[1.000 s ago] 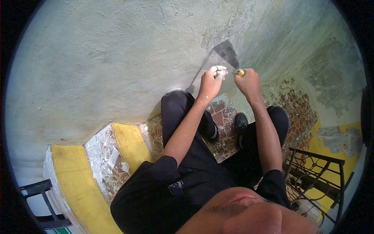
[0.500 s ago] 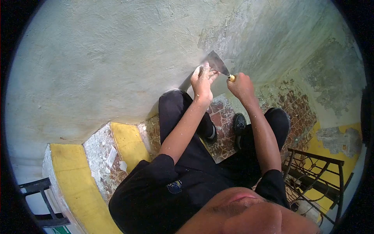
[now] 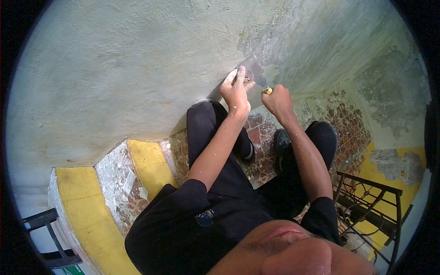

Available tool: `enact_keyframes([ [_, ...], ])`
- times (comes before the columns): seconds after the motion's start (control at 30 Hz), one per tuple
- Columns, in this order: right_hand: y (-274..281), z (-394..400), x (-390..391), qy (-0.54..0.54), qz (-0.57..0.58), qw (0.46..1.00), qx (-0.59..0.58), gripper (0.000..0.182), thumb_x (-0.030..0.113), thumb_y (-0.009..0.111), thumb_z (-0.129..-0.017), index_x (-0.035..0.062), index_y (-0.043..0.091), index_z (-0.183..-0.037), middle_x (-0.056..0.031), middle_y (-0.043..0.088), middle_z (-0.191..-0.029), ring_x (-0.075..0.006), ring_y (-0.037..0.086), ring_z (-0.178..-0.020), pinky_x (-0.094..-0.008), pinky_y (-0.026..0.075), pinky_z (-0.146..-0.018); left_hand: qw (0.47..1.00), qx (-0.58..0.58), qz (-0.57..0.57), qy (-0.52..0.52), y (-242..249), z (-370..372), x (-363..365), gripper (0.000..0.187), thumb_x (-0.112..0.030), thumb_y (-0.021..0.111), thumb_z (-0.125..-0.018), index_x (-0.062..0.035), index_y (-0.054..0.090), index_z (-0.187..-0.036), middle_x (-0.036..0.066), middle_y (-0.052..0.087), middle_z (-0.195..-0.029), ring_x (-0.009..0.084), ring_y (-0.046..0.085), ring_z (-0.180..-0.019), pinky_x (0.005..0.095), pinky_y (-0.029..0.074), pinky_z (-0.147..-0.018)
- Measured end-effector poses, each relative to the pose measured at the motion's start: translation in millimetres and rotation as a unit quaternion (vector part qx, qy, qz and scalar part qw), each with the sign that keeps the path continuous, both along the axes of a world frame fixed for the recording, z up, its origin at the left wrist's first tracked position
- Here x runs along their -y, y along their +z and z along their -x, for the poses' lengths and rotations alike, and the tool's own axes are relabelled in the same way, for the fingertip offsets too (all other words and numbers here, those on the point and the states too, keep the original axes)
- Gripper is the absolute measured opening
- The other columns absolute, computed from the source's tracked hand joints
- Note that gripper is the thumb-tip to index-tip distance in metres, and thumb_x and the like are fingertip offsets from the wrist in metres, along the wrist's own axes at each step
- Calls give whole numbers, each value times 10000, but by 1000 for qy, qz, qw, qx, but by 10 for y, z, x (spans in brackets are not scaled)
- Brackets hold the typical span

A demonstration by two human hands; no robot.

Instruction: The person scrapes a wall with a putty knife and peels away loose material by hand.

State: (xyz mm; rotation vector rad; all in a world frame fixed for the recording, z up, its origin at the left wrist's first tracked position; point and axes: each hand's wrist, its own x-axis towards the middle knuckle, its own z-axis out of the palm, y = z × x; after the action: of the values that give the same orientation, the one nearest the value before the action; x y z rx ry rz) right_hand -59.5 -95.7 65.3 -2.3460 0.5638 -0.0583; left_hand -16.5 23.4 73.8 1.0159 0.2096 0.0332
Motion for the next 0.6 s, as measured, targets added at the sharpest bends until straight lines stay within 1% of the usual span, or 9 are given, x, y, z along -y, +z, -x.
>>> enact_keyframes([
  [0.07, -28, 12, -24, 9, -31, 999, -7, 337, 227, 663, -787, -103, 707, -841, -346, 681, -848, -504, 686, -852, -513, 555, -772, 1000, -2, -3, 5, 20, 9, -27, 325, -167, 707, -986, 97, 670, -1172, 71, 665, -956, 133, 617, -787, 349, 629, -711],
  [0.17, 45, 23, -84, -15, -29, 999, -11, 343, 227, 664, -780, -108, 702, -841, -348, 682, -856, -506, 686, -861, -517, 553, -775, 1000, 8, -9, 6, 19, -3, -20, 318, -156, 706, -985, 100, 676, -1171, 78, 673, -963, 137, 616, -782, 345, 626, -695],
  [0.27, -73, -47, -67, -4, -48, 999, -7, 345, 226, 661, -779, -109, 701, -849, -349, 685, -864, -506, 687, -866, -521, 550, -788, 1000, 3, -23, 17, 23, -2, -26, 298, -145, 703, -986, 92, 688, -1164, 75, 677, -951, 139, 619, -788, 344, 623, -685],
  [0.37, -162, -51, -149, -10, -76, 997, 0, 349, 227, 663, -778, -112, 699, -850, -344, 689, -870, -495, 694, -864, -519, 548, -801, 999, 29, -29, 30, 40, -13, -30, 291, -148, 707, -983, 89, 699, -1152, 75, 683, -942, 142, 619, -787, 342, 626, -687],
  [0.47, -214, -120, -173, -11, -85, 996, -12, 353, 237, 669, -779, -108, 697, -848, -343, 689, -869, -486, 698, -880, -511, 549, -803, 997, 40, -49, 36, 59, -18, -85, 308, -158, 713, -980, 98, 699, -1151, 82, 685, -927, 145, 632, -769, 336, 627, -649],
  [0.5, -98, -128, -196, -9, -86, 996, -10, 353, 237, 669, -779, -108, 697, -848, -343, 689, -869, -486, 698, -880, -511, 549, -803, 997, 56, -38, 38, 91, -25, -91, 303, -169, 711, -982, 92, 696, -1134, 83, 684, -924, 151, 647, -771, 341, 628, -630],
  [0.57, 281, -135, -238, 26, -79, 995, 57, 348, 238, 676, -780, -103, 696, -852, -349, 686, -877, -483, 698, -911, -508, 548, -800, 996, 73, -23, 41, 258, -28, -135, 298, -181, 709, -985, 86, 693, -1117, 84, 682, -921, 157, 662, -773, 347, 629, -612],
  [0.6, 349, -187, -290, 29, -75, 995, 58, 348, 238, 676, -780, -103, 696, -852, -349, 686, -877, -483, 698, -911, -508, 548, -800, 993, 107, -30, 45, 431, -27, -221, 280, -183, 711, -983, 80, 695, -1076, 95, 687, -904, 163, 669, -741, 352, 630, -606],
])
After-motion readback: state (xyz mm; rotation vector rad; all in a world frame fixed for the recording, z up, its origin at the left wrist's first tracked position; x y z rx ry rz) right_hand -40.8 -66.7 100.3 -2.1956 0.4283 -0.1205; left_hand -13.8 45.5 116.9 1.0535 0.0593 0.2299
